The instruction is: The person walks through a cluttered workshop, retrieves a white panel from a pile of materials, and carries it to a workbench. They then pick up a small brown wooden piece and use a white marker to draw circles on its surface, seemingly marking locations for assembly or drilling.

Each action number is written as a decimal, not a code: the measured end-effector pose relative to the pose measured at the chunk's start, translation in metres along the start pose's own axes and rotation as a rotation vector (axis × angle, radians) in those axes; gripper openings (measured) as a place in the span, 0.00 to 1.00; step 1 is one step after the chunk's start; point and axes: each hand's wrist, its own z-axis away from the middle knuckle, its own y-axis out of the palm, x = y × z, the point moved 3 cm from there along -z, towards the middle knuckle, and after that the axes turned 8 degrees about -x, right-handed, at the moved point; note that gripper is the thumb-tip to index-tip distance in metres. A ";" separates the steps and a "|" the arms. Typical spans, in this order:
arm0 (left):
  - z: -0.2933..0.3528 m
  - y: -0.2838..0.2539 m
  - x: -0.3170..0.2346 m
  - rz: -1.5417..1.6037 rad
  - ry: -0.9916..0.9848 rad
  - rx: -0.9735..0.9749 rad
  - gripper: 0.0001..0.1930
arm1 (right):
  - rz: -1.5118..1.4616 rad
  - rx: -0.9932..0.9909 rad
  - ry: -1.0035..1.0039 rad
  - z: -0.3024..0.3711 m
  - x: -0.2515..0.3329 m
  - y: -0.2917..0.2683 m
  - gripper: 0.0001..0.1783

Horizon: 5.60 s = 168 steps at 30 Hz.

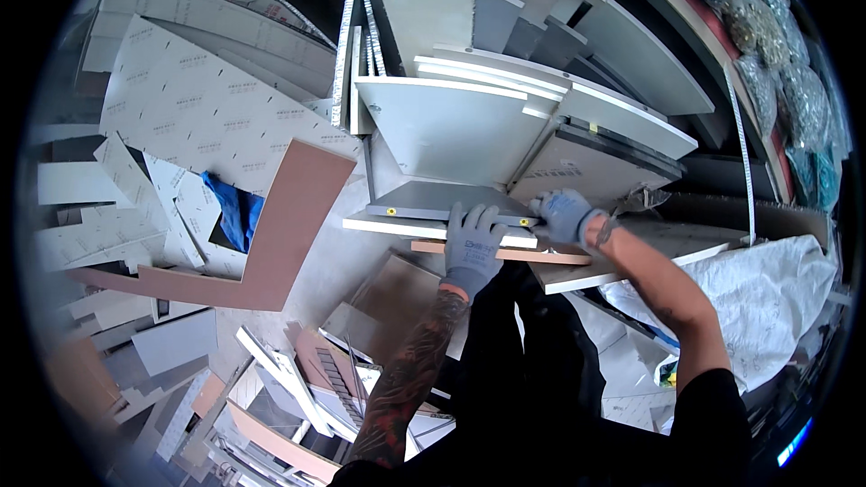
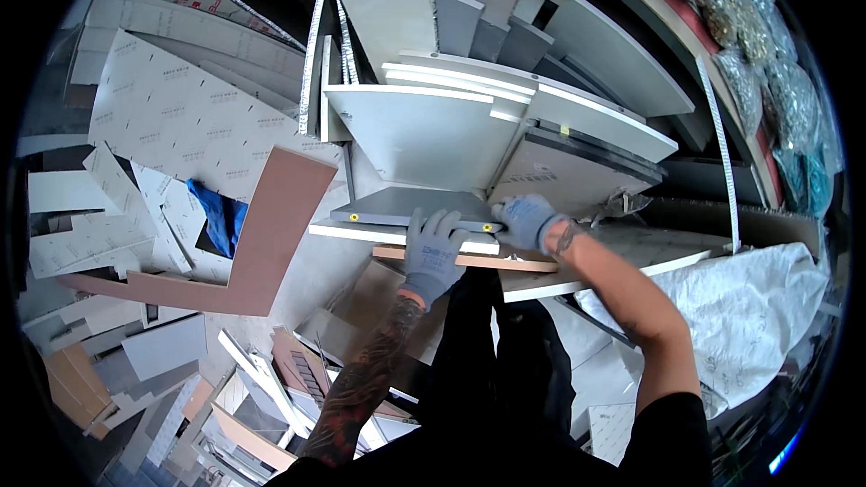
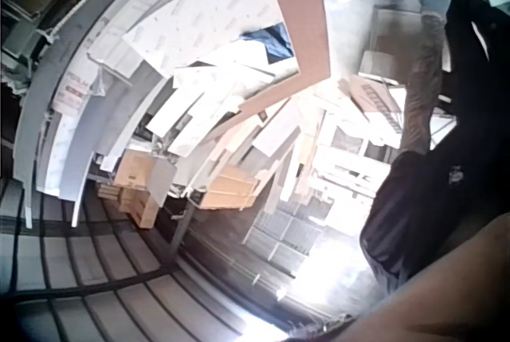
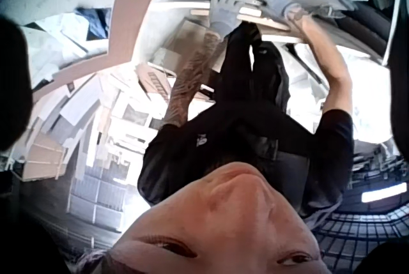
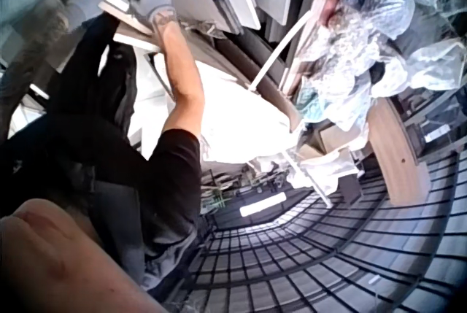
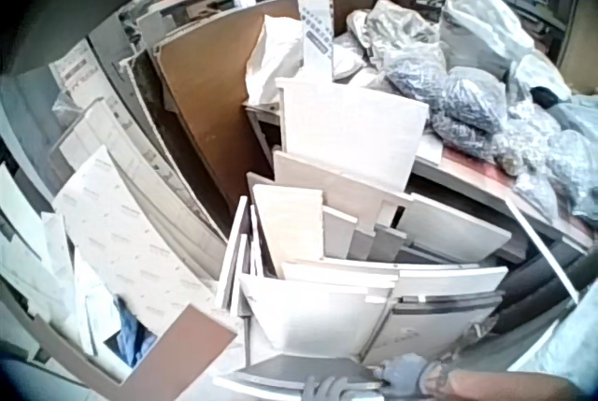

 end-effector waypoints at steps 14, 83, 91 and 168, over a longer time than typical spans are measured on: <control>-0.004 -0.002 -0.004 0.065 -0.023 -0.043 0.25 | 0.269 -0.385 0.566 0.011 -0.172 0.039 0.43; -0.011 0.001 -0.008 0.052 -0.023 -0.038 0.19 | 0.118 -1.023 0.496 0.009 -0.204 -0.050 0.28; -0.011 0.007 -0.008 0.036 -0.014 -0.097 0.24 | 0.115 -0.668 0.586 0.012 -0.215 -0.042 0.32; -0.068 -0.014 0.015 -0.006 -0.014 0.001 0.26 | -0.084 -0.264 0.398 -0.023 -0.241 -0.074 0.40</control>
